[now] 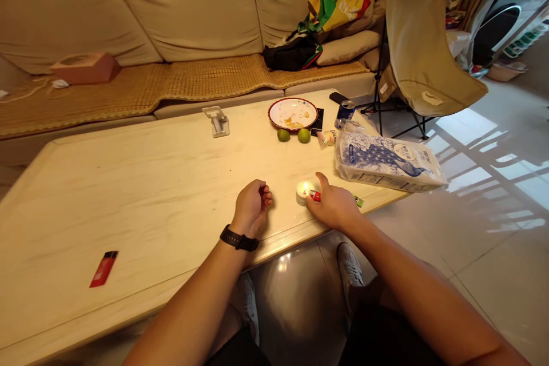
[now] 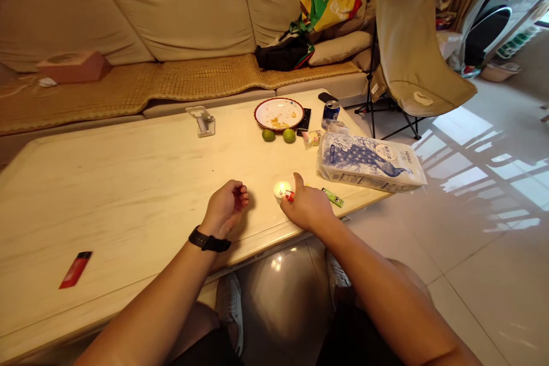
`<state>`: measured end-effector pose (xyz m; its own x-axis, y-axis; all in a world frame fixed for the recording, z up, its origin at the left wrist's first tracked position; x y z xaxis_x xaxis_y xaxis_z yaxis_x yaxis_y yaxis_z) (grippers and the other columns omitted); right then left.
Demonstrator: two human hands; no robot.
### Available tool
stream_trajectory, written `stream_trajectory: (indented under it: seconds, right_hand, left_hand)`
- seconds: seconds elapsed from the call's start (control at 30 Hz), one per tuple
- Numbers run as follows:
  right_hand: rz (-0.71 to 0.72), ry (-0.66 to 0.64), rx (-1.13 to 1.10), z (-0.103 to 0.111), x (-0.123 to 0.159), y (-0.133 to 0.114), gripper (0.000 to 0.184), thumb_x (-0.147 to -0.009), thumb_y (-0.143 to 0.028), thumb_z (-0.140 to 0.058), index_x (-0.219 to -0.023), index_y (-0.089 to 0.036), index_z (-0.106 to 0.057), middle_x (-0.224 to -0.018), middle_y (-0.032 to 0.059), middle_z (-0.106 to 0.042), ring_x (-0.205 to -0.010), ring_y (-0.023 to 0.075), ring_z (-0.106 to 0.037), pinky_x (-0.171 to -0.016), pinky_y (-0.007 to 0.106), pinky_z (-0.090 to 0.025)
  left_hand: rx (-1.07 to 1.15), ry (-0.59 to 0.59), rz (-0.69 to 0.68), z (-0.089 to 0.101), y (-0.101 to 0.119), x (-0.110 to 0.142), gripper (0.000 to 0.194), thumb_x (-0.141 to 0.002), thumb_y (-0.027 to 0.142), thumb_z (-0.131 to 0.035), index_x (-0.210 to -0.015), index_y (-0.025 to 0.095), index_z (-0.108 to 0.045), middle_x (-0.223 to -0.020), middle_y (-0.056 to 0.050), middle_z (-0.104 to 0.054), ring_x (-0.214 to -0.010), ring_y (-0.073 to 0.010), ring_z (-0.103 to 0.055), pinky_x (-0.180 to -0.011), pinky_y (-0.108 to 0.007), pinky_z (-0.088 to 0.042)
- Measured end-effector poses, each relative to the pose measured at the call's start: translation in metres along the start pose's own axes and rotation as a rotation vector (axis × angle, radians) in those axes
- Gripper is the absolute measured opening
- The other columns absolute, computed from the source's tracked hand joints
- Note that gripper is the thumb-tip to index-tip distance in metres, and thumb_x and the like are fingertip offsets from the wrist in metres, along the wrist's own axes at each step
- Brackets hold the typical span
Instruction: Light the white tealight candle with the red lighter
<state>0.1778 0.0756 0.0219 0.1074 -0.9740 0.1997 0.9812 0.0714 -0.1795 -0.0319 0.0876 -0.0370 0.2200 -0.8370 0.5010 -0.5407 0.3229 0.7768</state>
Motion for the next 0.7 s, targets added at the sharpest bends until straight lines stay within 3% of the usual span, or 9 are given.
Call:
stream_trajectory:
  seconds: [0.13,0.3,0.43,0.7]
  right_hand:
    - [-0.016,0.035,-0.044,0.006,0.002,0.01,0.081,-0.089,-0.06,-0.046,-0.154,-0.015,-0.026,-0.101,0.0134,-0.073,-0.094,0.033,-0.069,-0.076,0.036,-0.044]
    - [-0.08,0.07,-0.049,0.01,0.0,0.038,0.071,-0.088,-0.045,-0.05,-0.151,-0.016,-0.031,-0.104,0.0122,-0.073,-0.099,0.0322,-0.068,-0.079,0.035,-0.044]
    - [-0.116,0.064,-0.019,0.006,-0.002,0.056,0.069,-0.091,-0.046,-0.046,-0.151,-0.014,-0.031,-0.104,0.0137,-0.073,-0.096,0.0325,-0.068,-0.079,0.037,-0.044]
    - [-0.153,0.033,0.01,0.0,0.0,0.067,0.077,-0.09,-0.047,-0.05,-0.154,-0.012,-0.026,-0.104,0.0126,-0.074,-0.097,0.0311,-0.069,-0.079,0.035,-0.044]
  left_hand:
    - [0.004,0.001,-0.001,0.0,0.0,0.0,0.009,-0.072,0.014,-0.058,-0.067,0.016,-0.052,-0.06,0.002,-0.051,-0.048,-0.0081,-0.047,-0.04,-0.021,-0.037]
    - [0.009,0.009,-0.002,0.0,0.001,0.001,0.01,-0.071,0.015,-0.059,-0.066,0.017,-0.051,-0.06,0.001,-0.051,-0.047,-0.0083,-0.047,-0.04,-0.021,-0.037]
    - [0.011,0.013,-0.003,0.0,0.001,0.001,0.01,-0.071,0.015,-0.06,-0.066,0.017,-0.051,-0.06,0.001,-0.051,-0.047,-0.0088,-0.047,-0.04,-0.022,-0.036]
    - [0.004,0.007,-0.001,0.001,-0.002,-0.002,0.01,-0.07,0.016,-0.06,-0.065,0.017,-0.051,-0.059,0.001,-0.051,-0.048,-0.0088,-0.046,-0.04,-0.022,-0.037]
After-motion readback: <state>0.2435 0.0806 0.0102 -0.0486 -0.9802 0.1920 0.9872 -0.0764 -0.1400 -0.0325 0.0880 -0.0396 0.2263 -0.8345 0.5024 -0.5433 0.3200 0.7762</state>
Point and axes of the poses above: each hand's wrist, its own x-axis away from the middle knuckle, its own z-axis out of the back of the hand, y = z × x, the point moved 7 cm from there along -x, towards the middle knuckle
